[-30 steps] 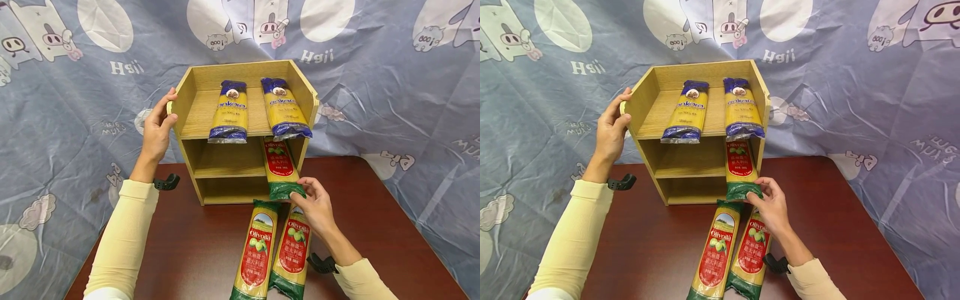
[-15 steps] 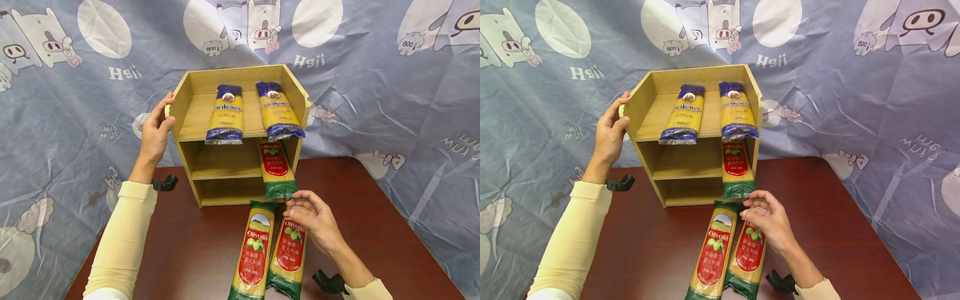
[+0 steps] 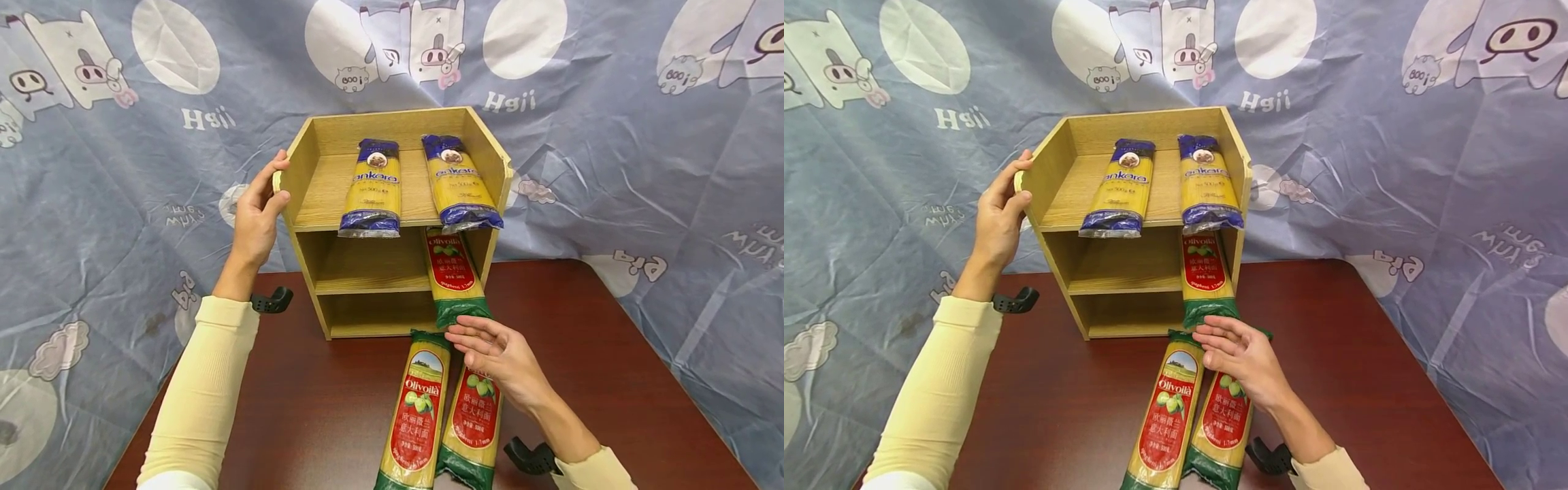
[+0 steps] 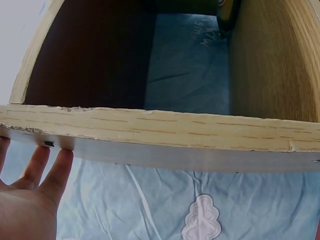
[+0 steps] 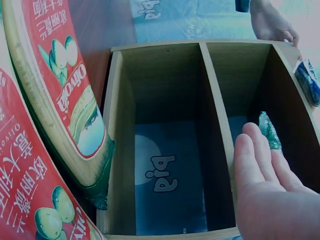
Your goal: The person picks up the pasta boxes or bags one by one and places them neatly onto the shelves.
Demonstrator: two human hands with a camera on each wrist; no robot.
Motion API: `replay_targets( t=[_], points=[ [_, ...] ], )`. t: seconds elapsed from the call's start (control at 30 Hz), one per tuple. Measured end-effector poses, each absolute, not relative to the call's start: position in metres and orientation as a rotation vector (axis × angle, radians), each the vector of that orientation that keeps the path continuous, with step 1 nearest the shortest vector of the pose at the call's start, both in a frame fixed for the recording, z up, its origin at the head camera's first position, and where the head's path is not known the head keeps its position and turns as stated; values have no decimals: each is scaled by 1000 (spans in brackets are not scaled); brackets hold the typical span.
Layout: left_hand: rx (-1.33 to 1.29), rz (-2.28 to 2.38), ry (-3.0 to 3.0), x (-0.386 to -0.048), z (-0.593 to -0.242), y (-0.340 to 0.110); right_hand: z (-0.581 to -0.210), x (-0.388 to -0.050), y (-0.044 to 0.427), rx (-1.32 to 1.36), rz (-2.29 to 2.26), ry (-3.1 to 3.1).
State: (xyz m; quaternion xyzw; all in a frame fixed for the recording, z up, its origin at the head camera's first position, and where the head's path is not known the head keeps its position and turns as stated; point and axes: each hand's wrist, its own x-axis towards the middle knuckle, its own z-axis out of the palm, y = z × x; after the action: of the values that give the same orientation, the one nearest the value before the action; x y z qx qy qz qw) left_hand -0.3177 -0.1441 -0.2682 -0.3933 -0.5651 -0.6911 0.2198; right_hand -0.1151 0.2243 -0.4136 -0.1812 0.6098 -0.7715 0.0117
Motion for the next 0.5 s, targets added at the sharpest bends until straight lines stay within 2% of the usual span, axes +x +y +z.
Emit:
replay_targets(
  t=[0.5],
  points=[
    [-1134,-1865,-1545,-321,-270,-146,-421,-146,225,-547,-2403,1997]
  ],
)
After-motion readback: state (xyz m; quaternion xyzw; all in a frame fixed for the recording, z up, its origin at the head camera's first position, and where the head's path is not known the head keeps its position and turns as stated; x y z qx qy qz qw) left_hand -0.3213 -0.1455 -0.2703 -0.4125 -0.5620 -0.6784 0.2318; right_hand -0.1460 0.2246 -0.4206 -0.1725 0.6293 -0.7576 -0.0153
